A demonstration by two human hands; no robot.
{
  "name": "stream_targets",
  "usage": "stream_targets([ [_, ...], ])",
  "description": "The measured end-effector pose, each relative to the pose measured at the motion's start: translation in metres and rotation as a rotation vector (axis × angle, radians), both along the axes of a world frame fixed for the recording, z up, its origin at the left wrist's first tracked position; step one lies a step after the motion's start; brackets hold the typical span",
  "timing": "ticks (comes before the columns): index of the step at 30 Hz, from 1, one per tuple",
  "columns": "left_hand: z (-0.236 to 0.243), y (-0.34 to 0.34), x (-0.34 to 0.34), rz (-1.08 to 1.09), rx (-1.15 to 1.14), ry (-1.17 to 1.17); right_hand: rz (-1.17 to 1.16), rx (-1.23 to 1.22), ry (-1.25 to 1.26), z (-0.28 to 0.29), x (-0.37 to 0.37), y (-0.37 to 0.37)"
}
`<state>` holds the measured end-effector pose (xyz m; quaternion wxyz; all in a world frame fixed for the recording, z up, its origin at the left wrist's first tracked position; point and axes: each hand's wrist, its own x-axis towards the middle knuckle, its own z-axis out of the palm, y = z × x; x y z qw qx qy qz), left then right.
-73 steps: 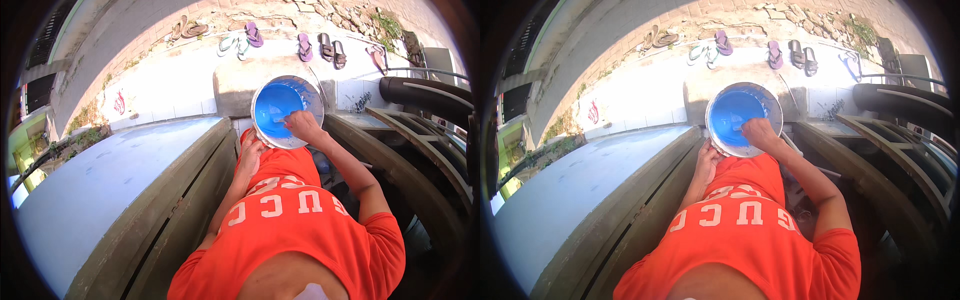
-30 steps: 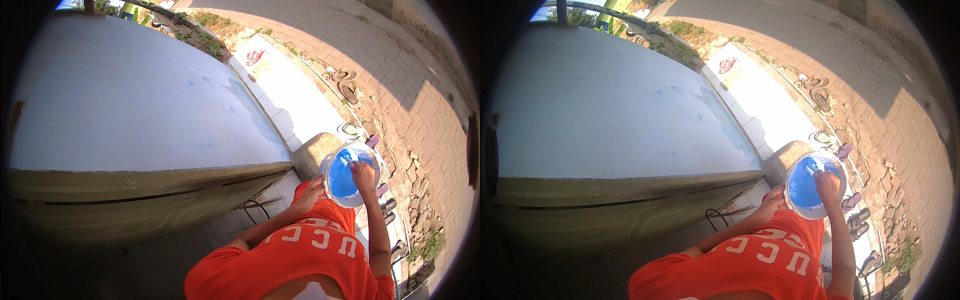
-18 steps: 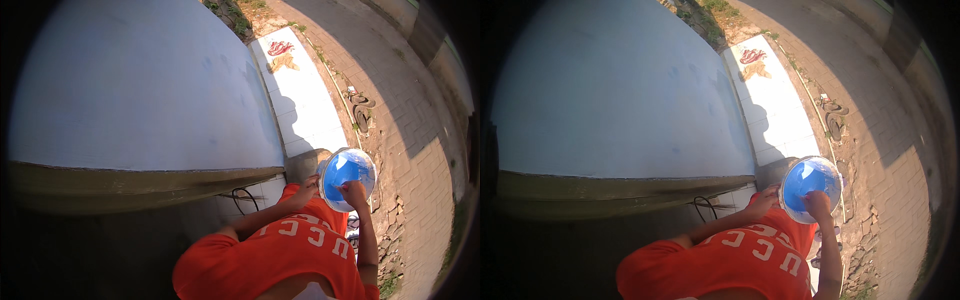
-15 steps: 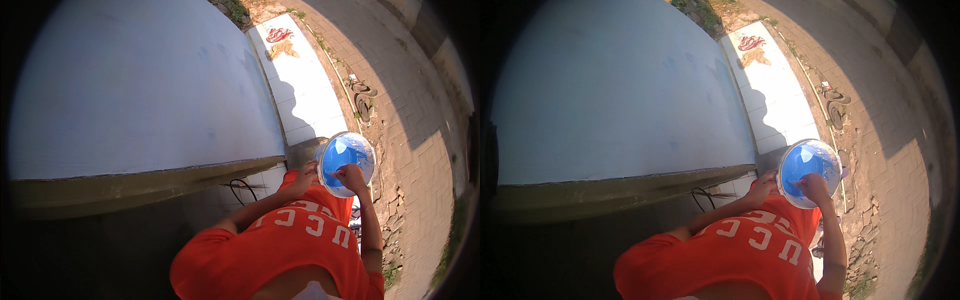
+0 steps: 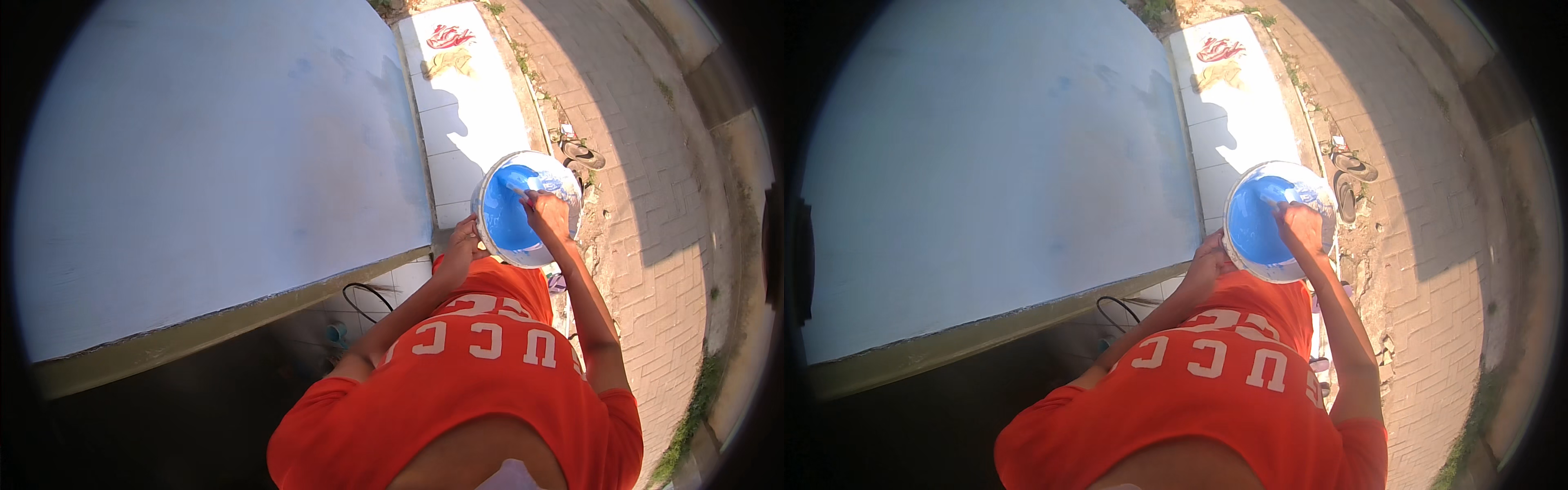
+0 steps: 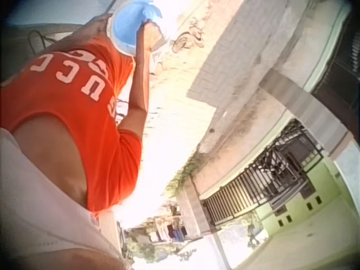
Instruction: The person mixes blue paint in a bucket using a brush and then applies the paint to an outdoor wall with a smaller brush.
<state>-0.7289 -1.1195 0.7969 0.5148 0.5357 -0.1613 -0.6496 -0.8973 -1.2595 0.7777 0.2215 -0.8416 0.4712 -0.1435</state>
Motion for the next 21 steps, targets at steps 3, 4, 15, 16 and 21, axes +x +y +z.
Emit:
stream_targets([
  [3, -0.008, -0.044, -0.005, 0.051, 0.003, -0.007, 0.098, -0.006, 0.086, -0.024, -0.015, -0.045],
  [4, -0.007, -0.062, -0.009, 0.068, 0.019, 0.01, 0.142, -0.006, 0.118, -0.029, -0.022, -0.061],
  [15, -0.006, -0.177, -0.014, 0.134, 0.082, 0.135, 0.548, 0.215, 0.07, -0.001, 0.006, -0.208],
  [16, -0.002, -0.19, -0.013, 0.14, 0.108, 0.081, 0.554, 0.222, 0.072, -0.007, 0.01, -0.223],
  [21, 0.004, -0.265, 0.016, 0.114, 0.094, -0.056, 0.324, 0.046, 0.049, -0.002, 0.05, -0.3],
])
